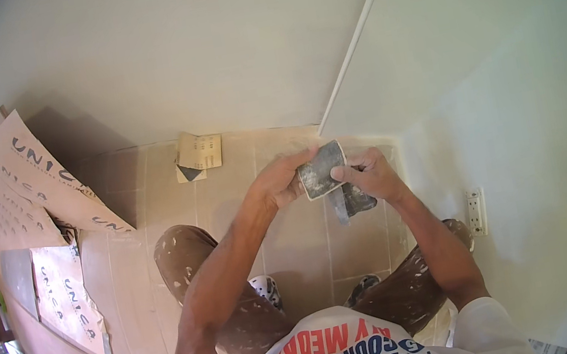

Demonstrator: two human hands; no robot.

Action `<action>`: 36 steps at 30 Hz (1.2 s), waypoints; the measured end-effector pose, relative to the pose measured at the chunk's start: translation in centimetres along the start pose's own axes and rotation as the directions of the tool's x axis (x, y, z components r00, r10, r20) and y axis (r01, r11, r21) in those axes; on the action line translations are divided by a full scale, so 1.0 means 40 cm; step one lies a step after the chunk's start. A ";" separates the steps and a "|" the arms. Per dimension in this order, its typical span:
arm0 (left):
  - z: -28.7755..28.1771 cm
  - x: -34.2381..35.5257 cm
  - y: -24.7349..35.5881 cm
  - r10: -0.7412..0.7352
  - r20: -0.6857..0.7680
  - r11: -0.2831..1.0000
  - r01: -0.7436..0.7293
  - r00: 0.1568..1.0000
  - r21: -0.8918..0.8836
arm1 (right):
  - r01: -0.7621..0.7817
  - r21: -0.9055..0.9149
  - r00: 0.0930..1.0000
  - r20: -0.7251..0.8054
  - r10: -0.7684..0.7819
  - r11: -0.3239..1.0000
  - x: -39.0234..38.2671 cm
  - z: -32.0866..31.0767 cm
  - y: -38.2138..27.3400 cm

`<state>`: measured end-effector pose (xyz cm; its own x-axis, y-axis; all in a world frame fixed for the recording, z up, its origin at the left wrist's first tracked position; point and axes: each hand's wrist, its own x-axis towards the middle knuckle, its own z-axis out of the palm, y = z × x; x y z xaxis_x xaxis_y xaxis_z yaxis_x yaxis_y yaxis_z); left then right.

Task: The person kneels on the floor and uses a putty knife to apply a white compound to the corner joint of a wall. They repeatedly scrape the tool against a container to load material and smooth the corner seam.

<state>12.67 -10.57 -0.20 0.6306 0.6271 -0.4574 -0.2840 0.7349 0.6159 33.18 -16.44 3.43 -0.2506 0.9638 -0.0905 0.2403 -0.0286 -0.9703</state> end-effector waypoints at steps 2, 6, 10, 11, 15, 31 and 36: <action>-0.001 0.015 0.008 0.050 -0.158 0.992 -0.031 0.986 0.119 | -0.178 -0.024 0.984 -0.019 0.178 0.984 0.020 -0.015 0.034; 0.064 -0.042 0.006 0.626 0.108 0.318 -0.379 0.773 0.869 | -0.229 0.293 0.962 -0.080 0.263 0.928 0.043 -0.049 0.113; 0.046 -0.045 0.005 0.644 0.461 -0.232 -0.418 0.611 0.878 | -0.179 0.300 0.983 0.031 0.178 0.937 0.036 -0.047 0.066; 0.041 -0.044 0.011 0.633 0.477 -0.191 -0.474 0.609 0.859 | -0.156 0.299 0.987 0.078 0.139 0.941 0.031 -0.044 0.045; 0.029 -0.040 0.019 0.489 0.502 -0.050 -0.552 0.713 0.833 | -0.128 0.363 0.962 0.271 0.027 0.923 0.013 -0.072 0.018; 0.020 -0.044 0.042 0.271 0.276 0.148 -0.323 0.922 0.935 | -0.148 0.121 0.980 0.148 0.130 0.982 0.006 -0.094 0.019; -0.110 0.013 -0.032 0.291 0.076 0.034 -0.089 0.954 0.995 | -0.253 -0.130 0.966 -0.086 0.243 0.959 0.002 -0.114 0.013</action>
<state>10.17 -10.06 -4.05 0.5735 0.7922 -0.2086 0.6530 -0.2883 0.7003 37.57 -15.18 3.92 -0.1031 0.9471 -0.3038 0.4159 -0.2364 -0.8781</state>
